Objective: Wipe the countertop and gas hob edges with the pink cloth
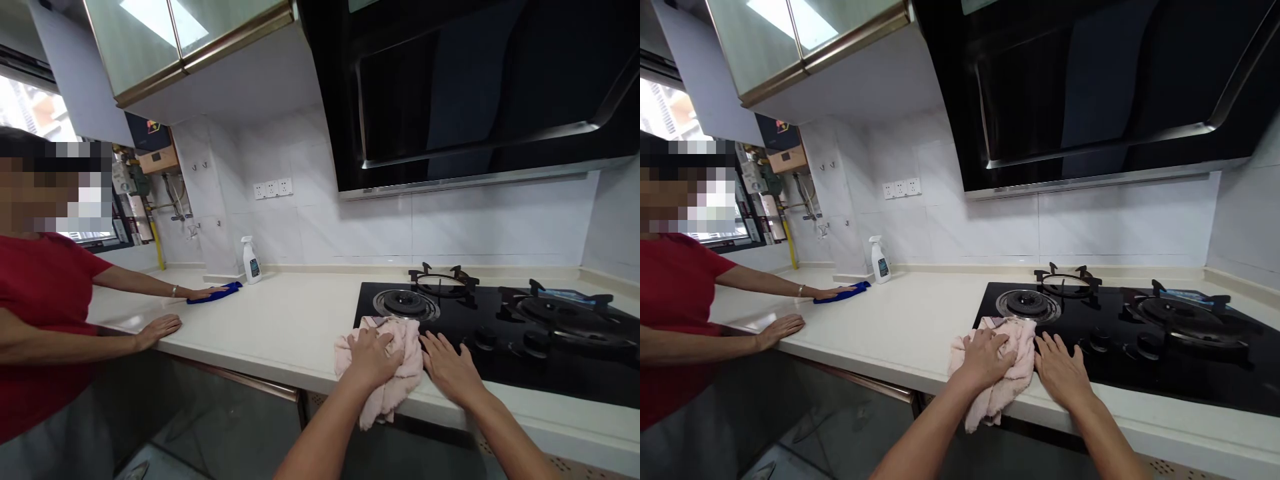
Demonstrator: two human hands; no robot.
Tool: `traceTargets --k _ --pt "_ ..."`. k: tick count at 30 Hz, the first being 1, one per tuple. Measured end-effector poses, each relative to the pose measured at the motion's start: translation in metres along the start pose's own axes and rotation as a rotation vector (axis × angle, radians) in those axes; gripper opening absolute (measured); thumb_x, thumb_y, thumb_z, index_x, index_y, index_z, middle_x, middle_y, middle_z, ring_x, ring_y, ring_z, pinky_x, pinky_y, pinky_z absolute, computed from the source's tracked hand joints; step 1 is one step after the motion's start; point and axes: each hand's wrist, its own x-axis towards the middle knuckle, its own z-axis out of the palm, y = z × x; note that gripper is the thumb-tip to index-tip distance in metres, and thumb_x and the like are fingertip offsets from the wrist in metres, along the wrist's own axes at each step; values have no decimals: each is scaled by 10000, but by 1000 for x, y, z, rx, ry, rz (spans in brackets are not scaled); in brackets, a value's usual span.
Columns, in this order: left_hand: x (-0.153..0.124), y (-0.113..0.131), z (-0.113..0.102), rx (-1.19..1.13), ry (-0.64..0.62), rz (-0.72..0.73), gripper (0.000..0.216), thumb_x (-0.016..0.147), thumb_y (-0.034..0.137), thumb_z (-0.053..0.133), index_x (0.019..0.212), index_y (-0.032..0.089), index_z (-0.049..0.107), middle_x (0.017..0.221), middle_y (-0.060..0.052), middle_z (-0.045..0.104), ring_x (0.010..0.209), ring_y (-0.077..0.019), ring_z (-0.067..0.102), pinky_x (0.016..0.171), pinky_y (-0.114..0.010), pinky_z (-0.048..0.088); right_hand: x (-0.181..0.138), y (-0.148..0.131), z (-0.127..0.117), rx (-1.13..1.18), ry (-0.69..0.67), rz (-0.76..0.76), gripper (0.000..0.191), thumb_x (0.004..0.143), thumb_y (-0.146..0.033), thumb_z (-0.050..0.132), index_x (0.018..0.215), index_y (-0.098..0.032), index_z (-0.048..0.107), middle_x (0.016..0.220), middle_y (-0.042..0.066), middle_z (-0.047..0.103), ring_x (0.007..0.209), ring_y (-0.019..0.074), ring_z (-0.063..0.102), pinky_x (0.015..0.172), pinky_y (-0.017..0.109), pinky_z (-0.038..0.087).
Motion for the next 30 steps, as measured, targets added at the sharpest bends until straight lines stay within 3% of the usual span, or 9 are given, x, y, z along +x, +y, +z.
traceTargets --k 9,15,18,23,26,30 --pt "-57 -13 -21 1 103 53 262 893 504 637 1054 310 708 1177 -70 628 1158 -300 530 944 -476 433 2 2 8 -23 -60 26 592 997 -331 206 1531 -256 449 1631 28 313 1519 301 236 1174 641 226" --pt "-62 -5 -15 72 166 55 259 868 515 673 961 274 703 1139 -82 646 1119 -314 533 940 -507 421 5 6 14 -12 -63 28 606 989 -353 209 1546 -248 424 1637 24 302 1517 304 237 1171 657 226" --pt "-59 5 -12 48 123 102 325 869 541 665 1066 284 688 1154 -78 649 1148 -318 520 960 -507 418 7 11 19 8 -59 10 601 979 -352 235 1534 -258 445 1631 35 320 1514 312 246 1166 668 227" --pt "-59 27 -3 -46 13 229 680 841 701 623 1416 359 508 1267 -80 614 1170 -328 505 1014 -556 373 5 21 21 29 -58 -60 590 913 -275 348 1473 -287 535 1612 44 360 1500 331 276 1156 673 253" --pt "-60 30 4 -54 -8 252 669 838 740 606 1405 396 518 1275 -71 607 1155 -323 511 1005 -537 363 3 22 16 29 -60 -78 602 900 -262 362 1477 -253 533 1617 63 344 1499 348 273 1148 690 256" --pt "-64 11 9 -14 23 259 592 849 738 601 1323 383 587 1215 -63 624 1108 -297 531 933 -451 385 1 17 12 28 -42 -63 605 927 -247 310 1503 -250 497 1603 71 374 1487 338 303 1156 688 246"
